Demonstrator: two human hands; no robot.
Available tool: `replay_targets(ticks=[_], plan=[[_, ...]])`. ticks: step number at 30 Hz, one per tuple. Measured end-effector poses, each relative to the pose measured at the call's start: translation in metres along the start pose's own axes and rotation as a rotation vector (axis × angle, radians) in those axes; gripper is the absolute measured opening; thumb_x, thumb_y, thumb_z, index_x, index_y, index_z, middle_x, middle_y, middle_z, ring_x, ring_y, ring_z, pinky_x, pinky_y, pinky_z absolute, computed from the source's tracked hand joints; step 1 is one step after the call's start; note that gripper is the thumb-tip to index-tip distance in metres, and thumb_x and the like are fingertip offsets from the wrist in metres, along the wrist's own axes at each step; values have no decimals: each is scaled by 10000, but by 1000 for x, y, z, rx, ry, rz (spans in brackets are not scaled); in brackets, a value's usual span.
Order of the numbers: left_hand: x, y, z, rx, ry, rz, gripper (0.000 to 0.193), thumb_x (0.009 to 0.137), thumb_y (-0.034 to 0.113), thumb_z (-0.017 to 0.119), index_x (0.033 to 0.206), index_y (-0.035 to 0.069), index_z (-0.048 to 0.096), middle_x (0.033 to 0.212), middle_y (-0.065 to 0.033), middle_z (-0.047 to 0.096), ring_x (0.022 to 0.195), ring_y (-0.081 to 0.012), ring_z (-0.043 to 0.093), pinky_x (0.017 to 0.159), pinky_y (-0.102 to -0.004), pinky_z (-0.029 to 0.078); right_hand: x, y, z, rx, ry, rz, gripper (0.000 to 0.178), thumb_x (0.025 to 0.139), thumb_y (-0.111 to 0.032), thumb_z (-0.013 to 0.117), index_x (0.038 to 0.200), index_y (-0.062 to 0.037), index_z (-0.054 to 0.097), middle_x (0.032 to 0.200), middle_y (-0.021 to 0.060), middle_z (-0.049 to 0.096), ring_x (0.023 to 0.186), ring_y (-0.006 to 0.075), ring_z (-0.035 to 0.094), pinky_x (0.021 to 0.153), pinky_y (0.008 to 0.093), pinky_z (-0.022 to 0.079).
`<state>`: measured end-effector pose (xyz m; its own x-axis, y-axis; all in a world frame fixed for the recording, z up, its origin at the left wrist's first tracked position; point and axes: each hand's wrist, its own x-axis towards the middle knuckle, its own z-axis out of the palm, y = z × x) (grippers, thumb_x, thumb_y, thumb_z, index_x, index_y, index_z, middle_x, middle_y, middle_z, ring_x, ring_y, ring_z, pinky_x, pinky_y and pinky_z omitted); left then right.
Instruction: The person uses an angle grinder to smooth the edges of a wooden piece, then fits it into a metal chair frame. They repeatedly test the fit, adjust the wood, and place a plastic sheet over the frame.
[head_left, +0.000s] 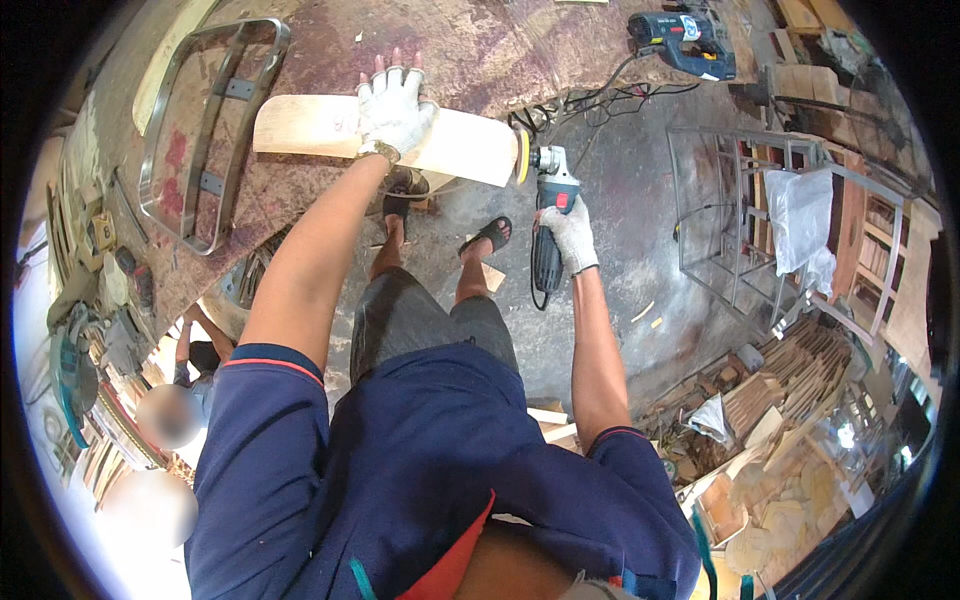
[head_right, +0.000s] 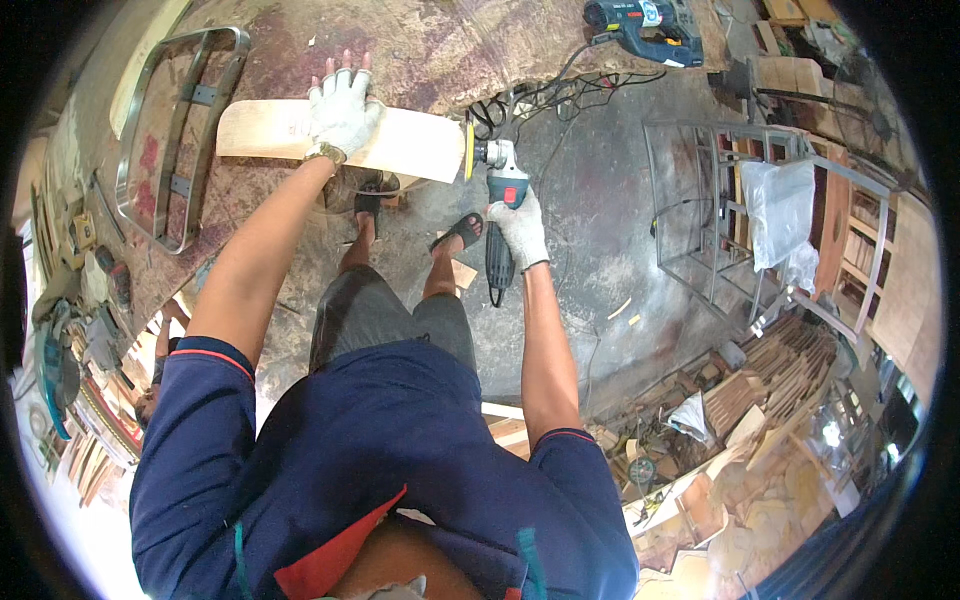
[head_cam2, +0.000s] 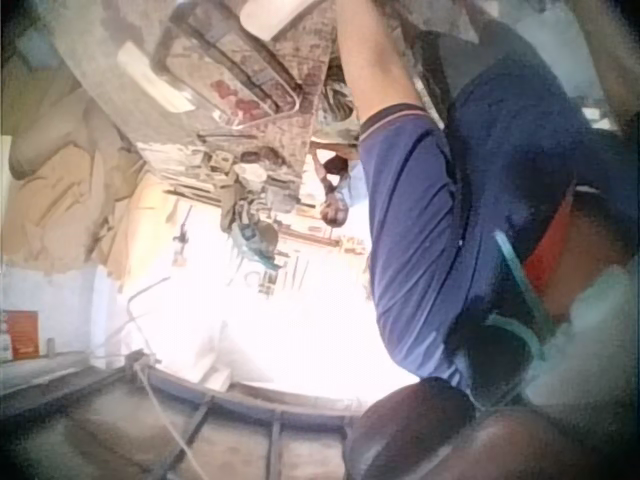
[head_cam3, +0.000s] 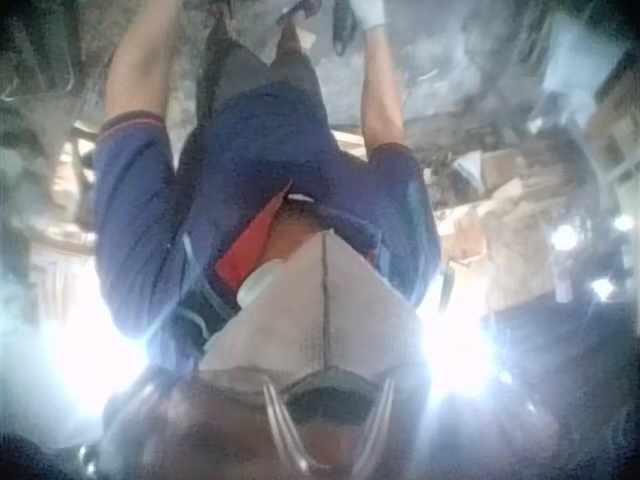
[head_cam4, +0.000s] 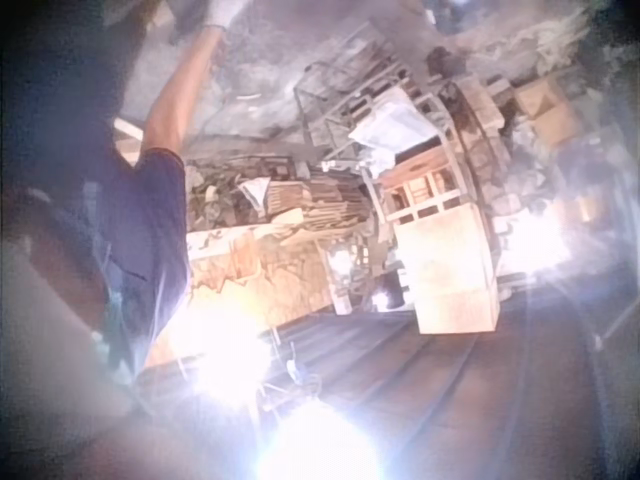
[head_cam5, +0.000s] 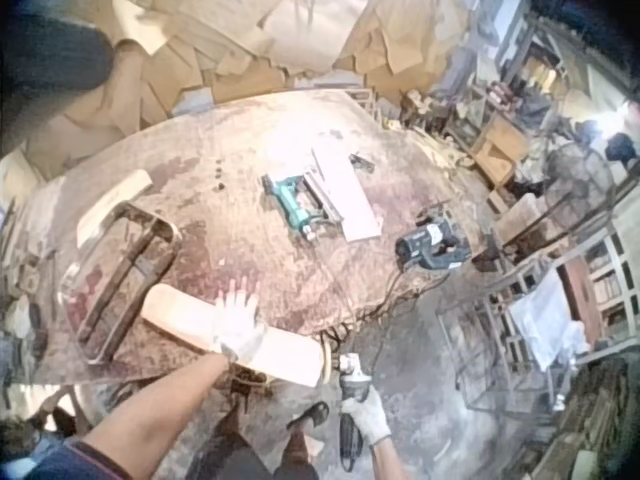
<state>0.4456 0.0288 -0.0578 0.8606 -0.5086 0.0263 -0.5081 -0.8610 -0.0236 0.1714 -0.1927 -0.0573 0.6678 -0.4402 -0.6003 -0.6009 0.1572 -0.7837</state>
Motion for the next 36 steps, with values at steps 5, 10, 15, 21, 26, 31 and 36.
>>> replay_targets(ticks=[5, 10, 15, 21, 26, 31, 36], plan=[[0, -1, 3, 7, 2, 13, 731, 917, 351, 490, 1609, 213, 300, 1658, -141, 296, 1528, -384, 252, 1213, -592, 203, -18, 7, 9, 173, -8, 78, 382, 768, -74, 767, 1113, -48, 605, 890, 43, 673, 776, 146, 632, 703, 317, 525], [1, -2, 4, 29, -28, 26, 718, 931, 363, 492, 1604, 195, 306, 1654, -174, 285, 1515, -410, 265, 1205, -609, 201, -26, 16, 22, 83, 114, 86, 418, 742, -61, 807, 1105, -22, 602, 879, 45, 678, 729, 126, 632, 670, 294, 529], [1, -3, 5, 28, -5, 39, 717, 931, 368, 493, 1604, 202, 308, 1651, -183, 288, 1507, -410, 282, 1197, -609, 213, -35, 30, 29, 151, 119, 85, 400, 735, -56, 793, 1090, -30, 611, 877, 40, 677, 719, 127, 627, 662, 302, 525], [0, -4, 8, 33, 36, 48, 717, 936, 365, 496, 1606, 210, 296, 1648, -154, 305, 1510, -395, 279, 1203, -600, 214, -44, 40, 39, 87, 170, 99, 402, 740, -107, 779, 1094, -24, 608, 877, 51, 672, 720, 143, 622, 663, 312, 519], [-1, -5, 10, -10, 68, 58, 721, 943, 381, 499, 1611, 212, 286, 1643, -156, 316, 1508, -401, 283, 1203, -604, 214, -50, 57, 50, 105, 203, 22, 381, 779, -23, 754, 1106, -26, 558, 818, 68, 670, 631, 162, 652, 586, 316, 530], [-1, -7, 12, -25, 43, 67, 737, 944, 404, 496, 1616, 197, 274, 1658, -173, 280, 1522, -418, 250, 1216, -601, 190, -57, 65, 58, 127, 209, 3, 396, 785, -21, 749, 1137, -27, 568, 853, 59, 668, 660, 156, 658, 607, 306, 535], [1, -9, 14, -40, 47, 70, 737, 949, 408, 497, 1618, 197, 269, 1656, -181, 279, 1521, -424, 246, 1217, -607, 187, -70, 47, 63, 158, 237, 100, 466, 711, -98, 762, 1137, -5, 598, 916, 76, 680, 776, 162, 635, 715, 315, 531]])
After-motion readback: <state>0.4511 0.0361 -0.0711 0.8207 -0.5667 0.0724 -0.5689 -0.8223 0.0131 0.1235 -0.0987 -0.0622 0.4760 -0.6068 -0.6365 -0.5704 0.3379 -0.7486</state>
